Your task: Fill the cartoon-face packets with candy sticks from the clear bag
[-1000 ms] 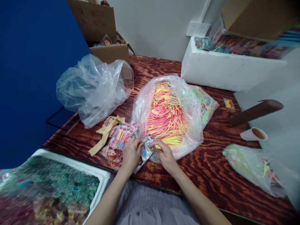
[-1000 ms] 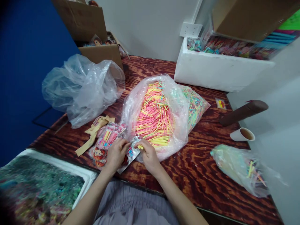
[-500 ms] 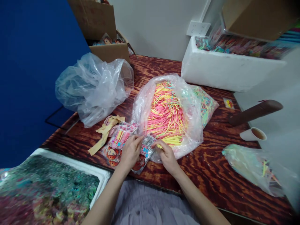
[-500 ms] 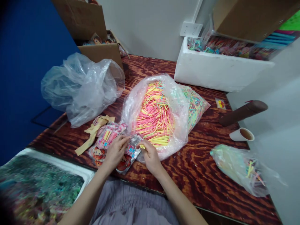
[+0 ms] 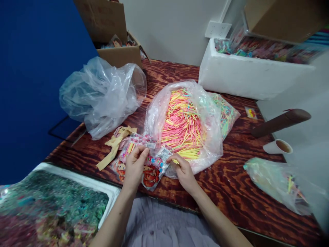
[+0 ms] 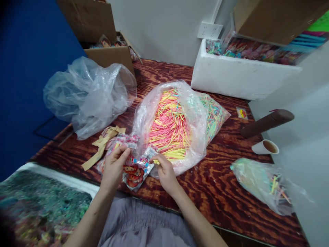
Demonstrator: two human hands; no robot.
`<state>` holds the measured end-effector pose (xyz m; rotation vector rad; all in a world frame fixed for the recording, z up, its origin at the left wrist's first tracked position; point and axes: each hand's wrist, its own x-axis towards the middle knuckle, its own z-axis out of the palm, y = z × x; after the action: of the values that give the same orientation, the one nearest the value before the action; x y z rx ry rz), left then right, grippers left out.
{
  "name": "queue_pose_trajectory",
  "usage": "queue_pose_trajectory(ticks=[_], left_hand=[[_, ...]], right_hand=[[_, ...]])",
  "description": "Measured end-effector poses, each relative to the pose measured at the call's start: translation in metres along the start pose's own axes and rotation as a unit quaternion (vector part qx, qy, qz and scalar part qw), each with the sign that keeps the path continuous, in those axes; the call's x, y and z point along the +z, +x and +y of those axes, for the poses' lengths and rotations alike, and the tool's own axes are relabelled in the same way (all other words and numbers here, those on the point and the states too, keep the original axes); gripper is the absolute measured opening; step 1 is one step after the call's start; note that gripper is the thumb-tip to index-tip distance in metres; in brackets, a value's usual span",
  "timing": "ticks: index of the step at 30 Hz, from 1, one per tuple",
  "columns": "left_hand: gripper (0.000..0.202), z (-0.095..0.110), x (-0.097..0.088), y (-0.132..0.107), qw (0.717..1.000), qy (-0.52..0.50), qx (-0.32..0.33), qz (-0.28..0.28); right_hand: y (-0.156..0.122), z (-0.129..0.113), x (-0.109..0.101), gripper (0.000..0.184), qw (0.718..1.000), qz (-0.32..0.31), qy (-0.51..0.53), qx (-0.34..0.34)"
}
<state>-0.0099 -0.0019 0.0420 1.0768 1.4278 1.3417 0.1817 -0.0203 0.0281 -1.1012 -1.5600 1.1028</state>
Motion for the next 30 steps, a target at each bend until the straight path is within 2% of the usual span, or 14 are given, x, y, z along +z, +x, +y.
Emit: queue_pose_trajectory(ticks=[5, 9, 12, 18, 25, 28, 30], left_hand=[[0.034, -0.002, 0.007, -0.006, 0.997, 0.033, -0.027, -0.07], [0.025, -0.006, 0.011, -0.01, 0.993, 0.053, -0.036, -0.103], [0.017, -0.011, 0.008, -0.009, 0.994, 0.048, -0.025, -0.091], [0.029, -0.011, 0.0, -0.009, 0.993, 0.078, -0.027, -0.086], [0.02, -0.013, 0.004, -0.015, 0.993, 0.079, -0.008, -0.087], [0.021, -0.014, 0.006, -0.018, 0.993, 0.075, 0.0, -0.093], [0.021, -0.012, 0.008, -0.021, 0.991, 0.076, 0.016, -0.107]], right_hand=[[-0.002, 0.0, 0.001, 0.021, 1.0, -0.005, -0.007, -0.004], [-0.005, -0.002, -0.002, 0.027, 1.0, -0.005, -0.007, 0.0], [-0.006, -0.003, -0.002, 0.031, 1.0, -0.003, -0.007, 0.003], [-0.007, -0.002, 0.002, 0.032, 1.0, -0.007, -0.004, 0.0], [-0.008, -0.004, -0.003, 0.024, 1.0, -0.002, -0.009, 0.011], [0.001, -0.01, -0.01, 0.016, 0.999, 0.027, 0.02, 0.025], [0.011, -0.017, -0.014, 0.01, 0.992, 0.072, 0.092, 0.048]])
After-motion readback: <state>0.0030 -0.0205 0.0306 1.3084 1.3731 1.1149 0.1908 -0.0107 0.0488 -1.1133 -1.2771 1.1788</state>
